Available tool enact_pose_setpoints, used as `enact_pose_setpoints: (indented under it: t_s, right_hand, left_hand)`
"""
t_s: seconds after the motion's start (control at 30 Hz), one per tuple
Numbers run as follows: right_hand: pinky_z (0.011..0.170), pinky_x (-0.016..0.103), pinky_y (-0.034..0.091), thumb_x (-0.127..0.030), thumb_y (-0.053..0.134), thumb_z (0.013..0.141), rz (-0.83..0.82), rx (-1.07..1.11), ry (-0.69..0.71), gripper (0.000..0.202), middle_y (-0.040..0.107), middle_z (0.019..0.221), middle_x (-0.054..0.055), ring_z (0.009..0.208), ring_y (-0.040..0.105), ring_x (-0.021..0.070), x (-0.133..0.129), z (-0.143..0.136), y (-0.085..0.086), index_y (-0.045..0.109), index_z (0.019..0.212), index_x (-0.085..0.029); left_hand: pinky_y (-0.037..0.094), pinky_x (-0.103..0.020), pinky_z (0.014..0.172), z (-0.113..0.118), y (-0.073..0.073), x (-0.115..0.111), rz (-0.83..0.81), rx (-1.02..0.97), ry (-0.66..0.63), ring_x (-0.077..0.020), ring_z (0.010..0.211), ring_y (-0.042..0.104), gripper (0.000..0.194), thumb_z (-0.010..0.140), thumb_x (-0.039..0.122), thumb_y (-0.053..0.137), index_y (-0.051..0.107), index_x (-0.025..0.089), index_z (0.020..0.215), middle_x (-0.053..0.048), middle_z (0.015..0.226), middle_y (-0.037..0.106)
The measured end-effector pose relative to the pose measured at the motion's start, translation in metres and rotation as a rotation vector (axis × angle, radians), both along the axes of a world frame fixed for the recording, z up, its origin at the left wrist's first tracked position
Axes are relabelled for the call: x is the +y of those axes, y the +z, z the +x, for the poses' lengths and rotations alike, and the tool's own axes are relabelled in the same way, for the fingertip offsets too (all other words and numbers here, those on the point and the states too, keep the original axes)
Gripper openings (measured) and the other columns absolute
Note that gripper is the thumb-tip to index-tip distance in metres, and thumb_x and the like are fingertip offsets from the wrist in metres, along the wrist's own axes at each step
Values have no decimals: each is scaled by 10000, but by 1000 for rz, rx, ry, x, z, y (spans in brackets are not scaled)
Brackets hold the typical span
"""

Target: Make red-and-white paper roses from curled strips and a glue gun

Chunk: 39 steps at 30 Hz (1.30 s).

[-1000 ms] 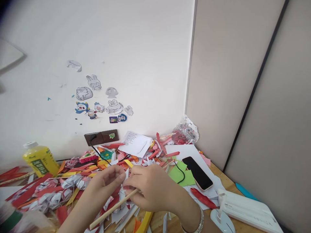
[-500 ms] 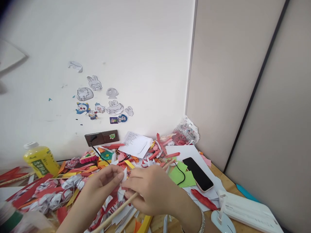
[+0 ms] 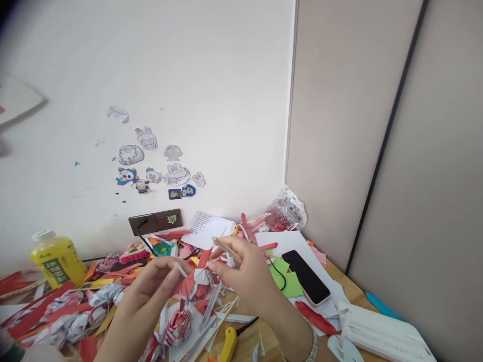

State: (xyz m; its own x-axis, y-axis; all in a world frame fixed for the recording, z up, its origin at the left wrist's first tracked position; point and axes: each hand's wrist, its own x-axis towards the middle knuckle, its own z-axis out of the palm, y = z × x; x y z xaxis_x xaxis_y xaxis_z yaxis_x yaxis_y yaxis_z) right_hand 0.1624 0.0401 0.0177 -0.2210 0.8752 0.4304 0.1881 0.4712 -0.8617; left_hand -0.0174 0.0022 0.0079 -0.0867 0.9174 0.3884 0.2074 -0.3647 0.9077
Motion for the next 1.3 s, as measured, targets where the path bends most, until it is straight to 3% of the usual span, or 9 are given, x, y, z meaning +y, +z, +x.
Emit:
enact_pose_setpoints:
  t_s: [0.17,0.3,0.43,0.57,0.7,0.83,1.03,1.17,1.3]
  right_hand:
    - [487,213,311,-287,665,764,18,-2,42,91,437,568,-64,523,383,92,0,-1,-1,642,761,-198]
    - [589,224,424,-246,684,755,19,-20,95,106,624,743,-36,681,553,131,-3,0,3,681,860,-237]
    - [645,228,459,-160,678,749,140,-68,97,149,703,872,-24,782,630,151,-5,1,4,688,865,-252]
    - [674,239,460,-103,666,754,387,-127,56,181,720,841,-21,736,650,142,-3,0,2,680,866,-244]
    - [633,229,460,-168,665,803,539,-156,0,92,725,812,-13,709,663,140,-3,-1,0,666,870,-231]
    - [600,232,474,-273,595,887,704,-167,-42,76,724,787,11,685,670,145,-3,-1,0,644,877,-216]
    - [606,220,487,-275,574,910,853,-114,-76,101,723,764,29,696,678,142,-2,-1,-1,613,861,-196]
    - [589,223,452,-264,624,868,740,-130,-24,117,694,716,11,652,641,135,-5,-1,-1,615,776,-193]
    - [539,206,368,-174,731,728,326,-170,52,121,624,647,-50,578,541,102,-10,-3,2,618,696,-205]
  left_hand:
    - [478,-238,726,-2,-4,3,38,48,-109,-150,833,587,75,873,312,536,567,248,848,5,845,626]
    - [499,-254,734,-2,-2,1,27,136,-163,-157,821,611,56,842,294,580,590,240,851,3,837,624]
    - [527,-303,778,-1,0,-2,27,250,-117,-181,839,646,109,844,295,572,622,245,927,-22,895,671]
    - [555,-305,776,0,2,-1,263,385,-27,-177,821,673,180,835,268,578,665,276,993,-27,921,718]
    - [560,-213,754,1,5,1,515,451,22,-148,869,693,235,807,179,606,692,306,985,-10,925,745]
    - [536,-153,790,1,2,1,634,528,60,-118,908,696,324,808,126,606,669,298,1076,-12,981,748]
    - [515,-200,881,1,0,-1,743,551,-10,-134,999,673,316,830,54,549,661,248,1054,-55,1074,719]
    - [522,-168,810,1,5,-4,680,469,29,-111,893,677,213,808,79,591,664,253,907,-11,931,718]
    - [531,-205,639,-1,8,-5,321,433,-72,-133,738,651,83,837,189,562,631,233,825,-6,802,676]
